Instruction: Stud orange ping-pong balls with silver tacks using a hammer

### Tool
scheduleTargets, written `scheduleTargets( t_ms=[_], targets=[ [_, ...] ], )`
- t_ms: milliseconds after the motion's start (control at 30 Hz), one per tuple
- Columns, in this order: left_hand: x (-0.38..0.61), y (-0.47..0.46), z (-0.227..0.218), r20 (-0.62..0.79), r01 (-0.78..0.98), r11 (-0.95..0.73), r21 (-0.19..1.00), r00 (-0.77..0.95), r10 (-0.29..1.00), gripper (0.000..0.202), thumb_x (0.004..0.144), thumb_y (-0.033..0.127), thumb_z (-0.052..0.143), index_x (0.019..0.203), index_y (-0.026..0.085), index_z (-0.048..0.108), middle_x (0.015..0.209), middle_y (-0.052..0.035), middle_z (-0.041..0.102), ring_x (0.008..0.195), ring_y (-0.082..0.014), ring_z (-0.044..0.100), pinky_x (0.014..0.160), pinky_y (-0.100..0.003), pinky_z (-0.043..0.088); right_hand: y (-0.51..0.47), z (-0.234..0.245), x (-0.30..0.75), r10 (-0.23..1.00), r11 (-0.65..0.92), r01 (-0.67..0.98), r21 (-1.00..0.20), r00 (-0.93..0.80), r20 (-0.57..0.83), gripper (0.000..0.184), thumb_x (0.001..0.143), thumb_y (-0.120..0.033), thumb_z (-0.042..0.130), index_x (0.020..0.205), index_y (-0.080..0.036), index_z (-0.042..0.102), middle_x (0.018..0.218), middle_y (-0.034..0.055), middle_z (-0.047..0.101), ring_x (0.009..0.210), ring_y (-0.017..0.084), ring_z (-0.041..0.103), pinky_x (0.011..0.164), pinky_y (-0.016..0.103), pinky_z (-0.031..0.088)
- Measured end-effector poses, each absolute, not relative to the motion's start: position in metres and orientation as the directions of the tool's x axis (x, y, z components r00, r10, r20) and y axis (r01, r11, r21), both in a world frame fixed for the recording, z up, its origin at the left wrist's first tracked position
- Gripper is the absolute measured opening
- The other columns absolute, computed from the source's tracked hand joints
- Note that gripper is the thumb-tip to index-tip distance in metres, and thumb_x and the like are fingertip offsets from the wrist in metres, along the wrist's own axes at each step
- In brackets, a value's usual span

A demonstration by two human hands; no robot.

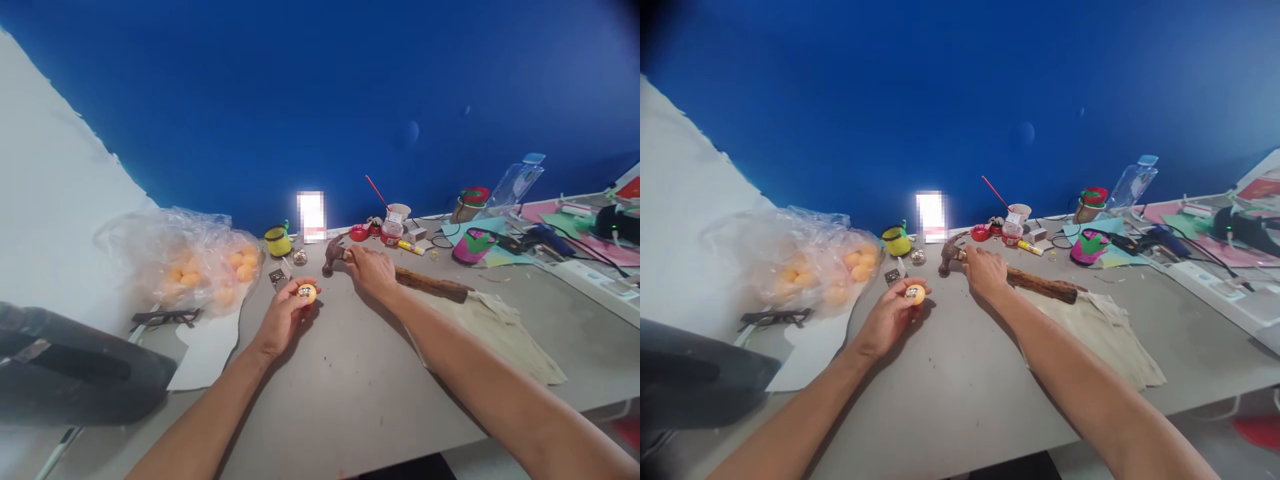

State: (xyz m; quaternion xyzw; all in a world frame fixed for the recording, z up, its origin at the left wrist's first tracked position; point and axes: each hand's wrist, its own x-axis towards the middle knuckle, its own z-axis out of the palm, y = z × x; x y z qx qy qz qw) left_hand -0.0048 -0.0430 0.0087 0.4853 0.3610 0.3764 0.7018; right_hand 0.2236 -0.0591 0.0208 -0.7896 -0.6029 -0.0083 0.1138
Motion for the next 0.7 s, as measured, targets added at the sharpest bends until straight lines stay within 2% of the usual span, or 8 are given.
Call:
scheduleTargets(
  t_ms=[333, 700],
  targets=[
    [-0.004, -0.047, 0.007, -0.141, -0.146, 0.258, 0.955, 0.540, 0.829, 0.042, 0.066, 0.022, 0.072, 0.108, 0.016, 0.072, 0.100, -0.0074, 0.073, 0.062, -0.0086, 0.056, 0.058, -0.023, 0.041, -0.051, 0.014, 0.231, 0.955, -0.243, 0.949, -0.203, 0.271, 0.120, 0.024, 0.101, -0.032, 0.051, 0.118, -0.022, 0.065, 0.122, 0.0112, 0.069, 0.116, 0.028, 0.060, 0.088, 0.036, 0.044],
    [-0.007, -0.048, 0.006, -0.137, -0.098, 0.229, 0.969, 0.557, 0.819, 0.040, 0.070, 0.023, 0.074, 0.109, 0.018, 0.072, 0.104, -0.0062, 0.072, 0.064, -0.0078, 0.056, 0.059, -0.021, 0.042, -0.048, 0.011, 0.234, 0.956, -0.267, 0.930, -0.253, 0.289, 0.052, 0.030, 0.100, -0.034, 0.050, 0.122, -0.022, 0.068, 0.127, 0.0131, 0.068, 0.119, 0.028, 0.059, 0.092, 0.037, 0.046]
  ],
)
